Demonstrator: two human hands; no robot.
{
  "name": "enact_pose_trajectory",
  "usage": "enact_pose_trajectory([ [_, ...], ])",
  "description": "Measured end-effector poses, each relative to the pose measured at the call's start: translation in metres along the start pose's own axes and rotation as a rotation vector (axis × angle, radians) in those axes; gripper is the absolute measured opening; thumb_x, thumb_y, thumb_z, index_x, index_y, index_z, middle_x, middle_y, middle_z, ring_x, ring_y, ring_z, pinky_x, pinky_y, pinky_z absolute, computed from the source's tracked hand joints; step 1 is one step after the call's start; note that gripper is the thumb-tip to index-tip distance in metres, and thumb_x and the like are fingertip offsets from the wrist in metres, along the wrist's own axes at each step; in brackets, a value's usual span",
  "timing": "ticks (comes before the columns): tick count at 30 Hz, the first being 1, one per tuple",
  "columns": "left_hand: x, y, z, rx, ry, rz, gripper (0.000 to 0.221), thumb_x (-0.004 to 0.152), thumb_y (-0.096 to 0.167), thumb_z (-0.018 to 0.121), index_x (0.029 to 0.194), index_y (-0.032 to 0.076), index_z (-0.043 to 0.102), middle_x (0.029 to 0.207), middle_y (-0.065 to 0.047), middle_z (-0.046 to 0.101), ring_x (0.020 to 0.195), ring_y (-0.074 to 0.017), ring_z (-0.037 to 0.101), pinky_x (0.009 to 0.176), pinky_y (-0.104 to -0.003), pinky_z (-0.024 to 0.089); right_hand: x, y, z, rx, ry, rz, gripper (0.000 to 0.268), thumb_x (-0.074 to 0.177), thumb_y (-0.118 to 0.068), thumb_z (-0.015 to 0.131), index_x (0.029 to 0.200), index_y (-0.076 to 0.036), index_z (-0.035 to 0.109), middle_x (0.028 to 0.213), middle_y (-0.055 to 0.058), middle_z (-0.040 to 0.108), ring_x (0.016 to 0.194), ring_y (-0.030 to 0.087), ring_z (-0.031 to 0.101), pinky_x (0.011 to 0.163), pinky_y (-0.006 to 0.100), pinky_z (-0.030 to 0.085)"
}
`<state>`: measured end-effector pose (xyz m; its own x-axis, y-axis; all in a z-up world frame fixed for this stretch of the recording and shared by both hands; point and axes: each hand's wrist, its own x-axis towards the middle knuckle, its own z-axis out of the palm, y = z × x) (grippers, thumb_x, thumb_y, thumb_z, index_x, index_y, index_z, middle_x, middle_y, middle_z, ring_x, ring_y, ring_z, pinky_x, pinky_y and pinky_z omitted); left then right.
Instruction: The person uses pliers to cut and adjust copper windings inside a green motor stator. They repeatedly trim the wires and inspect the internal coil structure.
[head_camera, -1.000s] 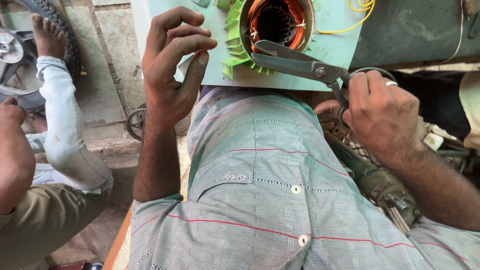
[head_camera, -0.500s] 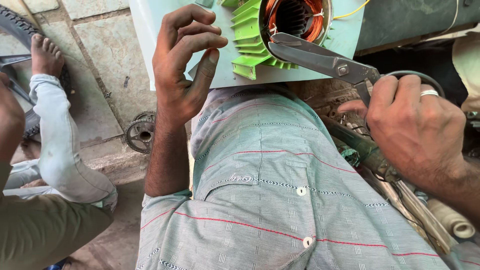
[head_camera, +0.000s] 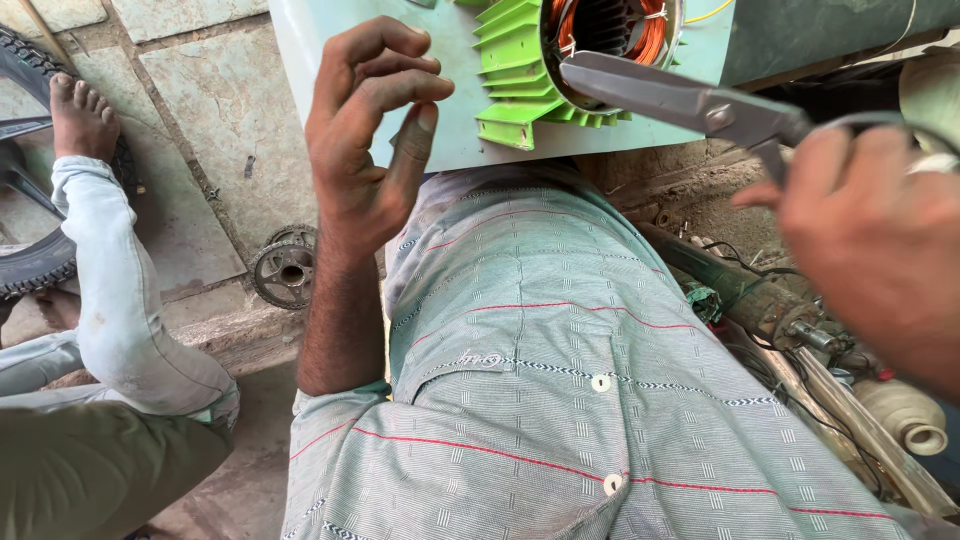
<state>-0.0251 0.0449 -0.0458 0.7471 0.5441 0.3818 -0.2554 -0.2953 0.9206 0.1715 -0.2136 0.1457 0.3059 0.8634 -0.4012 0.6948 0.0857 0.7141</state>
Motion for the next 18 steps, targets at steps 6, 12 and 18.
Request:
enact_pose_trajectory([
  [6, 0.01, 0.013, 0.016, 0.019, -0.095, 0.006, 0.035, 0.102, -0.003, 0.076, 0.134, 0.005, 0.064, 0.145, -0.014, 0.051, 0.129, -0.0239, 0.061, 0.106, -0.035, 0.059, 0.003, 0.011, 0.05, 0.756, -0.005, 0.275, 0.05, 0.098, -0.051, 0.07, 0.09, -0.004, 0.057, 0.074, 0.007, 0.055, 0.059, 0.016, 0.058, 0.055, 0.029, 0.047],
  [12, 0.03, 0.024, 0.045, 0.501, -0.281, 0.216, 0.053, 0.097, 0.02, 0.084, 0.144, 0.01, 0.062, 0.142, -0.007, 0.051, 0.144, -0.0319, 0.043, 0.119, -0.052, 0.04, -0.001, 0.012, 0.089, 1.059, -0.032, 0.456, 0.052, 0.088, -0.042, 0.091, 0.095, 0.001, 0.062, 0.074, 0.012, 0.06, 0.062, 0.021, 0.06, 0.058, 0.034, 0.049],
  [18, 0.042, 0.026, 0.053, 0.586, -0.315, 0.281, 0.045, 0.099, 0.025, 0.083, 0.138, 0.012, 0.066, 0.142, -0.006, 0.054, 0.143, -0.0287, 0.043, 0.119, -0.054, 0.038, 0.021, -0.018, 0.129, 1.119, -0.083, 0.479, 0.056, 0.083, -0.051, 0.092, 0.086, -0.001, 0.067, 0.059, 0.008, 0.058, 0.053, 0.021, 0.058, 0.057, 0.037, 0.05],
])
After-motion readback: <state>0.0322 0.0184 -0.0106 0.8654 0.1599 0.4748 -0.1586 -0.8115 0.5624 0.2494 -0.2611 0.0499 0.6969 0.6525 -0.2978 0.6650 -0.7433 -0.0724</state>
